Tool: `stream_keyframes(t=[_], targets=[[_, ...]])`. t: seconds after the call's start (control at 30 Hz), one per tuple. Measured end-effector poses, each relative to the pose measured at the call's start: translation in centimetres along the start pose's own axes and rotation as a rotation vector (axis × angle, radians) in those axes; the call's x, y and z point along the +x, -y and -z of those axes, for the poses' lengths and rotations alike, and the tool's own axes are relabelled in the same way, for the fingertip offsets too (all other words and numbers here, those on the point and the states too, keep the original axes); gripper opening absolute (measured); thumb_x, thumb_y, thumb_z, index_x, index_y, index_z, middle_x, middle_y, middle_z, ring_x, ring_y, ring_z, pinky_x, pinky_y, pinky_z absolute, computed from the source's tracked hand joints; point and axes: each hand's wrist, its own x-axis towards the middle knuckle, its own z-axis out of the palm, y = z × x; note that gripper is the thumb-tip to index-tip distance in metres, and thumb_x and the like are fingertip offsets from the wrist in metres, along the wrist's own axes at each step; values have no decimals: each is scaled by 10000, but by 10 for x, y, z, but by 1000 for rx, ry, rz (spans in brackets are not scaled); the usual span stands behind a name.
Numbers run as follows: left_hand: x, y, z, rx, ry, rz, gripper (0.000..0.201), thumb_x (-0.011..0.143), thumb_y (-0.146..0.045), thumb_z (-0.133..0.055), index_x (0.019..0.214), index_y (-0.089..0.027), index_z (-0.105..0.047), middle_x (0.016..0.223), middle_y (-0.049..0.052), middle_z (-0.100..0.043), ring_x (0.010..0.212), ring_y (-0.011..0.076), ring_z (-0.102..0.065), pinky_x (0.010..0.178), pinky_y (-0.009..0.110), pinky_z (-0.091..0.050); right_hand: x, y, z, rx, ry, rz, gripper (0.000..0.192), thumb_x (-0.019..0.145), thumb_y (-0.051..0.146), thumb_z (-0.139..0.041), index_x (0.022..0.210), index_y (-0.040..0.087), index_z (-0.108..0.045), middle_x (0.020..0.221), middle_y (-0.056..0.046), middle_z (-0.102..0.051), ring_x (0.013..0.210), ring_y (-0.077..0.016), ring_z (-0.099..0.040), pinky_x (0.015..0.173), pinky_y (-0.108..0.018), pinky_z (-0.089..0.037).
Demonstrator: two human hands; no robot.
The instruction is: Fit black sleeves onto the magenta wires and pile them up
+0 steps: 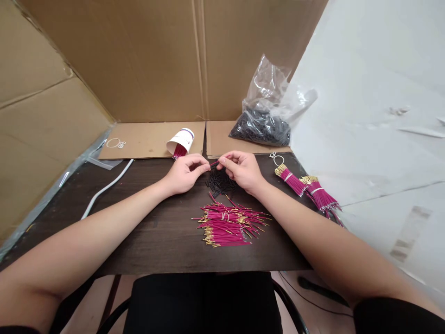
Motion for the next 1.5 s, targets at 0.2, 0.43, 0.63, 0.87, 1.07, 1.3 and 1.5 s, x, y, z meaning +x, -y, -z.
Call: stream_keyframes(t=[0.2,0.43,0.63,0.87,1.07,1.3,1.5], targets=[[2,-1,2,-16,20,-8,202,1018,-324,-700,907,-166,-757,916,73,-731,836,187,-624,811,364,-501,0,1,3,130,57,-111,445,760,557,-980,868,193,-748,814,-54,-788,499,-76,-435,444,-247,-276],[2,0,3,-128,28,34,239,994,-365,-728,871,-160,-737,838,54,-714,741,155,-570,732,329,-470,7,3,9,75,26,-106,431,761,555,-957,886,179,-788,805,-61,-777,456,-78,-465,409,-250,-231],[2,0,3,-121,19,82,237,979,-373,-743,877,-160,-748,785,44,-689,696,149,-531,674,312,-435,8,4,9,61,-46,-83,445,724,548,-972,807,196,-714,726,-37,-732,441,-80,-444,400,-252,-208],[4,-1,6,-135,53,78,202,963,-320,-736,851,-153,-718,759,34,-656,677,139,-521,672,308,-430,6,7,9,113,-15,-98,425,688,505,-996,793,191,-728,698,-37,-716,455,-74,-399,430,-250,-201],[3,-1,6,-151,44,100,213,944,-337,-753,844,-149,-740,727,30,-663,641,129,-518,631,292,-408,7,3,14,-187,-26,69,393,819,548,-910,803,196,-736,709,-52,-727,511,-115,-496,483,-285,-332],[1,0,4,-115,30,139,205,931,-331,-757,835,-150,-751,709,35,-671,632,137,-529,619,298,-403,5,-3,12,-313,11,204,365,915,557,-827,889,208,-723,749,-40,-729,609,-147,-570,595,-327,-443],[1,1,7,94,-53,53,196,985,-306,-704,876,-155,-764,838,69,-736,715,160,-582,693,327,-449,12,-10,19,-260,-95,152,330,889,529,-800,850,215,-707,713,-36,-701,606,-149,-532,581,-322,-400]])
